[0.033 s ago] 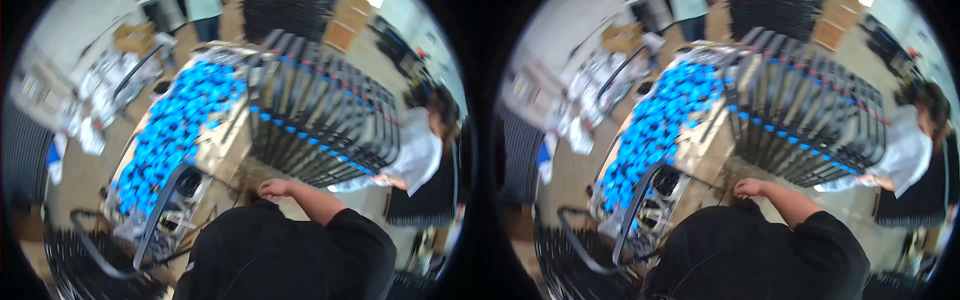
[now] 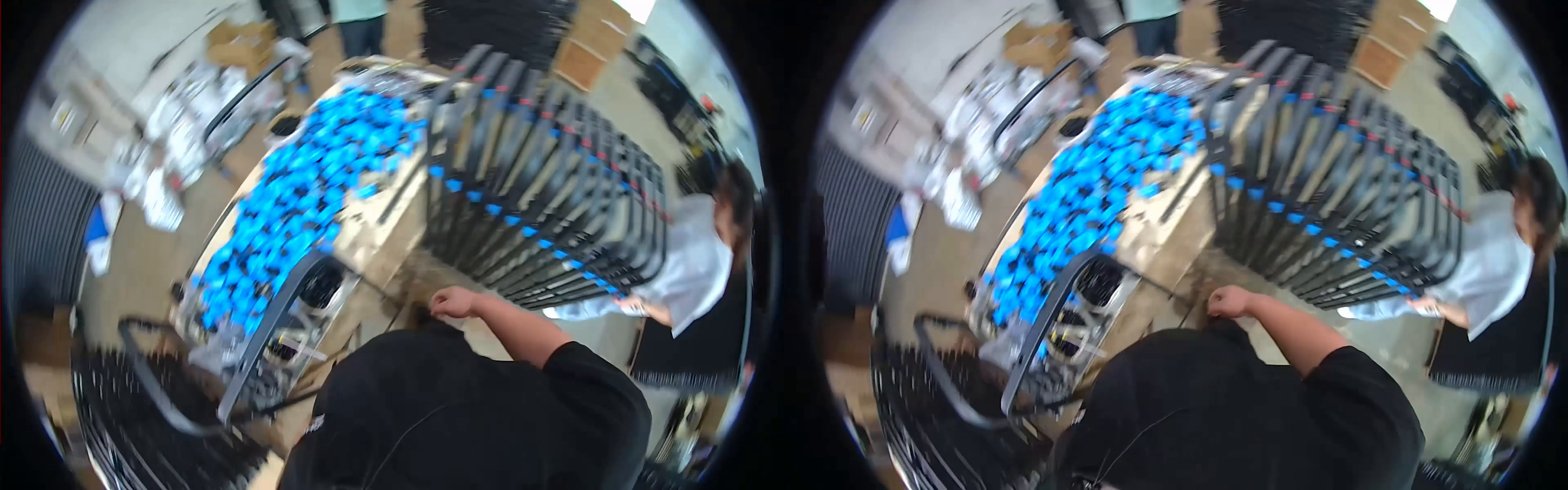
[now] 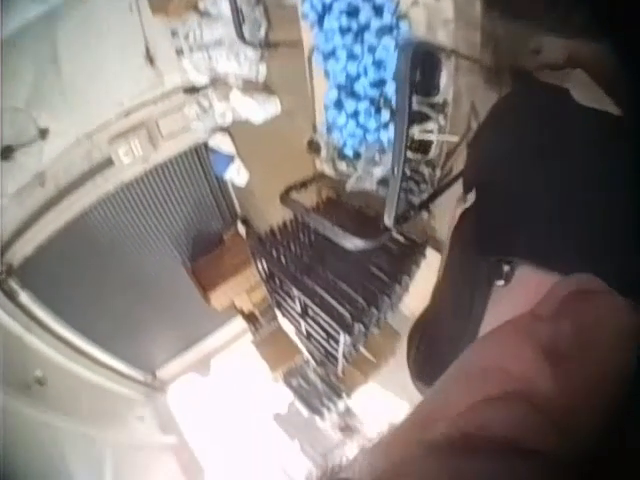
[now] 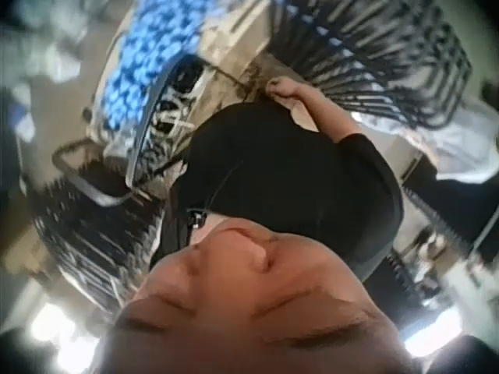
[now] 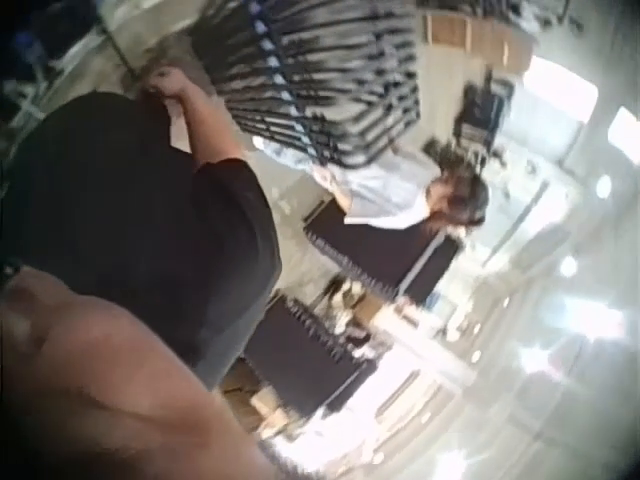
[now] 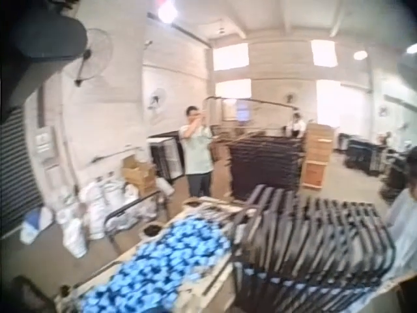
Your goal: Assembling plastic caps and bushings onto a metal frame.
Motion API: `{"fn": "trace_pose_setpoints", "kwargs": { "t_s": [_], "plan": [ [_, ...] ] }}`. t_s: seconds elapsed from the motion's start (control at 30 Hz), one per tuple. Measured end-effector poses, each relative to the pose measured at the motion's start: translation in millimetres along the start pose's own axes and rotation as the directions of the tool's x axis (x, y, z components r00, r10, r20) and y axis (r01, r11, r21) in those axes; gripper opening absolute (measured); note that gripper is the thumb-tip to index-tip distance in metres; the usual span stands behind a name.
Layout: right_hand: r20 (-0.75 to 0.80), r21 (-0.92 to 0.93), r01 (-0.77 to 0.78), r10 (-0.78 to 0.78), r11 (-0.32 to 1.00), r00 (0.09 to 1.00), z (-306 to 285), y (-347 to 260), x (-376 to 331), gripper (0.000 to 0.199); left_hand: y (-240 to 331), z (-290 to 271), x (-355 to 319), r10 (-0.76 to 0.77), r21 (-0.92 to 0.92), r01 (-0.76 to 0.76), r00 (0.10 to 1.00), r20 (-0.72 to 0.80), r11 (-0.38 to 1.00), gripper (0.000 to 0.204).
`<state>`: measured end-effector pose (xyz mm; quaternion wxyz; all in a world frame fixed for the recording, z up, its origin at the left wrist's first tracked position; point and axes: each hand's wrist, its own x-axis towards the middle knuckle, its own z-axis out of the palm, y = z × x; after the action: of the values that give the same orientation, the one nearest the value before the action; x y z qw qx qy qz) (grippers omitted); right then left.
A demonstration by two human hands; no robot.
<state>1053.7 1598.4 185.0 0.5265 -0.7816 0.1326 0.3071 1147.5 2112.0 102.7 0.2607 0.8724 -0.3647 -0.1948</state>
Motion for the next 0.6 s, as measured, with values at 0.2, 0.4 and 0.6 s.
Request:
{"fn": "trace_pose_setpoints", "kwargs": {
  "t_s": [0.2, 0.4, 0.6],
  "plan": [
    [0.131, -0.345, 0.147, -0.107, 0.927, 0.986, 41, -32, 54, 0.030, 117, -16, -65, -0.721, -0.762, 0.429, 0.689, -0.072, 0.486, 0.014],
    [0.137, -0.046, -0.038, 0.044, 0.998, 0.990, 18, -37, 65, 0.021, 227, -185, -26, 0.074, 0.105, 0.018, 0.590, -0.804, 0.994, 0.011],
    [0.040, 0.114, -0.051, 0.046, 0.992, 0.998, -6, -52, 116, 0.021, 182, -234, 15, -0.351, -0.013, 0.565, 0.494, -0.796, 0.825, 0.026]
  ]
}}
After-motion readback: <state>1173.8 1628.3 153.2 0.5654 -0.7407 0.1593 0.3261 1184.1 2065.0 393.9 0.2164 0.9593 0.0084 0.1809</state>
